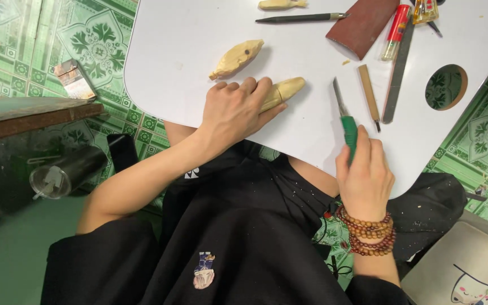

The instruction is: Carving small wooden figurines with a knife while sitting on the floor

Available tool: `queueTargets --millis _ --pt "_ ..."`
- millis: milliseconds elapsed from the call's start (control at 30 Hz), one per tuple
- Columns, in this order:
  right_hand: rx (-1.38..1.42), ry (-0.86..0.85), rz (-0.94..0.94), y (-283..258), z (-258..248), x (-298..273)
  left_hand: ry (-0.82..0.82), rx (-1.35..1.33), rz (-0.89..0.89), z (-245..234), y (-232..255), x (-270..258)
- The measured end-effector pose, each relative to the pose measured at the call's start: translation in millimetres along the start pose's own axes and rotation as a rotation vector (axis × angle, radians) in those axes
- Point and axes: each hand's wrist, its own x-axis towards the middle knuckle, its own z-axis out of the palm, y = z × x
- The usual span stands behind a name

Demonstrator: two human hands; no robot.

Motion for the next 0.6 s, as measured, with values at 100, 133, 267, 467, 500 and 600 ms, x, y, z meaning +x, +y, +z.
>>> queueTargets --millis 100,133,267,467,500,600 --pt "0.651 0.030 0.125 -18.2 -8.7 -4.0 -0.055 0.103 -0.037 -13.1 7.5 0.2" --pt "0.792 0.015 0.111 -29.9 -11.2 -2.9 -0.078 0.110 -0.036 -14.6 8.4 -1.7" --pt "0.929 -0.013 0.043 -61.6 -25.3 7.5 -0.084 0.082 0.013 -13.1 3.2 -8.2" --pt "0.907 -0.049 0.012 -69.5 -21.2 11.0 -0.183 0.057 0.084 -3.6 -5.3 -7.4" --pt "0.904 -0.050 0.013 -69.0 -18.7 9.1 -0.182 0.054 0.084 -3.7 -4.9 -6.7" --pt "0.809 -0.018 -0.012 -70.5 -15.6 6.7 -0.216 0.069 0.100 -2.6 -5.7 -4.0"
